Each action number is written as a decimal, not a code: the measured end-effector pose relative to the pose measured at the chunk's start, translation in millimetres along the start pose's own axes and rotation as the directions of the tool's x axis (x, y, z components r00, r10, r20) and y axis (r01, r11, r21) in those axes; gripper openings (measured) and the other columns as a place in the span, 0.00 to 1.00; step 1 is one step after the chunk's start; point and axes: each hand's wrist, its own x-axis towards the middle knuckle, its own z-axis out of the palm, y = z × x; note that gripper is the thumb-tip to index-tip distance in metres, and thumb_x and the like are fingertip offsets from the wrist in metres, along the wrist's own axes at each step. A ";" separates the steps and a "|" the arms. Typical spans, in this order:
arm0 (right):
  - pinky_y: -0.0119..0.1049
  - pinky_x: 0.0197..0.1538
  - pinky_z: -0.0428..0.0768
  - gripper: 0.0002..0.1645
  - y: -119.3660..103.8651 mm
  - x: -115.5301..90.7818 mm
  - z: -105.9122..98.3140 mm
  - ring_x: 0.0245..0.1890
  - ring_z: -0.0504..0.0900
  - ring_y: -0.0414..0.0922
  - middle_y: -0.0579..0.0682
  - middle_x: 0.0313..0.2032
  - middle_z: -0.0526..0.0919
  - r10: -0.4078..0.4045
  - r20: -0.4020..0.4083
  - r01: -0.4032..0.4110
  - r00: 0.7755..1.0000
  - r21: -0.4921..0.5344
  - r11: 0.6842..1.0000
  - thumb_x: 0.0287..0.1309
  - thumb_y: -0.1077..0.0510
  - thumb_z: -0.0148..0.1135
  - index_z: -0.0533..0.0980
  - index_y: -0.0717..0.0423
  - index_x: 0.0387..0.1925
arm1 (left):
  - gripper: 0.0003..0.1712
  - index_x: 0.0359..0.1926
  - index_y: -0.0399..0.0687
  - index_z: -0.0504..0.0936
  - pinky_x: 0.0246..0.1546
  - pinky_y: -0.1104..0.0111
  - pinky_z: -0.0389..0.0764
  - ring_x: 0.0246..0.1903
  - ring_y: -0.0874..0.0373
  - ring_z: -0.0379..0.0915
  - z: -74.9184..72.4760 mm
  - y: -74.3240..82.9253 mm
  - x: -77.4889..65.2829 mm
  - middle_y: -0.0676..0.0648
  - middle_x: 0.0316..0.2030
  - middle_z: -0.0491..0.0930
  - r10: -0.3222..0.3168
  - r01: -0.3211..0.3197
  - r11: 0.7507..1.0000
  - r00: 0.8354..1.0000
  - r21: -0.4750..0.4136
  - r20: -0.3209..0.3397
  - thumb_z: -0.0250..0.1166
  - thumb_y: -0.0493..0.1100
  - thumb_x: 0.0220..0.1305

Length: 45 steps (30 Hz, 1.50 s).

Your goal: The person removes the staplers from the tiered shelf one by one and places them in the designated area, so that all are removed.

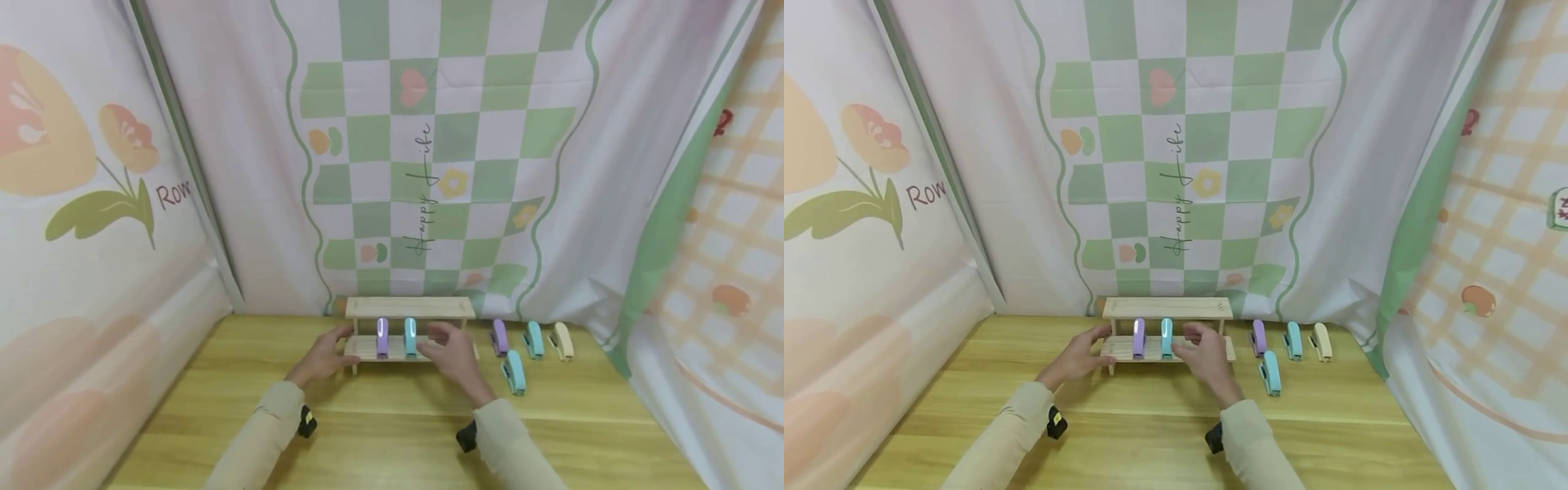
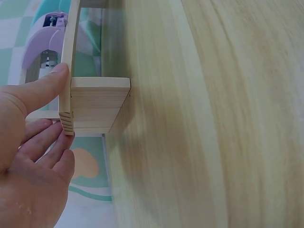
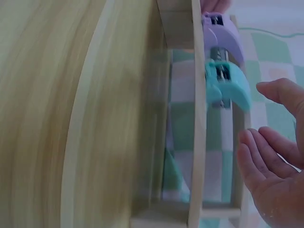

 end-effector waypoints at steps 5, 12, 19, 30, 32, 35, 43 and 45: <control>0.51 0.62 0.88 0.30 -5.9 4.4 18.7 0.56 0.87 0.58 0.62 0.55 0.88 0.030 -0.043 -0.030 0.999 -0.001 1.000 0.57 0.57 0.79 0.81 0.61 0.59 | 0.45 0.76 0.38 0.68 0.76 0.36 0.66 0.73 0.34 0.67 2.3 0.7 0.3 0.34 0.72 0.74 0.004 -0.004 1.000 1.000 -0.004 -0.005 0.78 0.40 0.61; 0.46 0.52 0.92 0.24 -12.8 9.4 33.4 0.47 0.90 0.55 0.62 0.46 0.90 0.033 -0.135 -0.030 0.990 0.030 0.999 0.54 0.60 0.80 0.83 0.64 0.52 | 0.45 0.75 0.39 0.69 0.76 0.36 0.65 0.73 0.33 0.67 3.9 3.2 -1.1 0.34 0.71 0.74 0.005 -0.005 1.000 1.000 -0.009 -0.004 0.78 0.39 0.60; 0.43 0.47 0.93 0.21 -12.8 15.0 41.7 0.45 0.91 0.54 0.61 0.44 0.91 0.068 -0.195 -0.065 0.978 0.021 0.998 0.53 0.61 0.79 0.84 0.63 0.49 | 0.45 0.76 0.39 0.69 0.77 0.37 0.65 0.74 0.34 0.66 4.6 3.5 -1.6 0.34 0.72 0.74 0.001 -0.001 1.000 1.000 -0.007 -0.004 0.78 0.40 0.61; 0.45 0.50 0.92 0.20 -9.2 2.5 22.8 0.44 0.91 0.54 0.60 0.43 0.91 0.077 -0.179 -0.068 0.981 0.056 0.996 0.53 0.61 0.78 0.85 0.63 0.48 | 0.45 0.76 0.37 0.68 0.76 0.36 0.66 0.73 0.33 0.67 2.6 4.8 -0.6 0.33 0.71 0.74 0.021 -0.021 1.000 1.000 0.000 -0.004 0.78 0.38 0.60; 0.45 0.50 0.92 0.20 -6.3 -2.8 14.3 0.44 0.90 0.53 0.60 0.43 0.91 0.079 -0.177 -0.073 0.981 0.043 0.996 0.54 0.60 0.78 0.85 0.62 0.48 | 0.45 0.76 0.36 0.68 0.77 0.37 0.65 0.73 0.33 0.67 2.0 5.1 -0.7 0.33 0.71 0.75 0.020 -0.020 1.000 1.000 -0.011 -0.007 0.78 0.37 0.60; 0.43 0.50 0.91 0.19 -0.7 -10.5 -1.2 0.44 0.90 0.52 0.60 0.43 0.91 0.074 -0.166 -0.071 0.983 0.024 0.997 0.54 0.61 0.78 0.85 0.62 0.48 | 0.46 0.75 0.36 0.68 0.77 0.36 0.64 0.73 0.33 0.67 1.2 6.1 -0.9 0.33 0.71 0.75 0.010 -0.011 1.000 1.000 -0.027 -0.011 0.78 0.37 0.59; 0.24 0.46 0.86 0.23 19.5 -40.1 -56.7 0.44 0.89 0.47 0.58 0.46 0.91 0.094 -0.141 -0.104 0.986 -0.067 0.992 0.56 0.58 0.79 0.84 0.61 0.52 | 0.46 0.75 0.36 0.68 0.77 0.36 0.65 0.73 0.33 0.67 1.2 5.8 -1.7 0.33 0.71 0.75 0.004 -0.004 1.000 1.000 -0.007 -0.011 0.78 0.37 0.59; 0.22 0.46 0.85 0.24 23.6 -47.0 -70.4 0.44 0.88 0.47 0.59 0.46 0.90 0.090 -0.142 -0.102 0.986 -0.081 0.991 0.56 0.58 0.79 0.84 0.62 0.52 | 0.46 0.75 0.37 0.68 0.77 0.36 0.65 0.73 0.33 0.67 0.0 7.3 -1.9 0.33 0.70 0.75 0.003 -0.003 1.000 1.000 -0.008 -0.015 0.78 0.36 0.59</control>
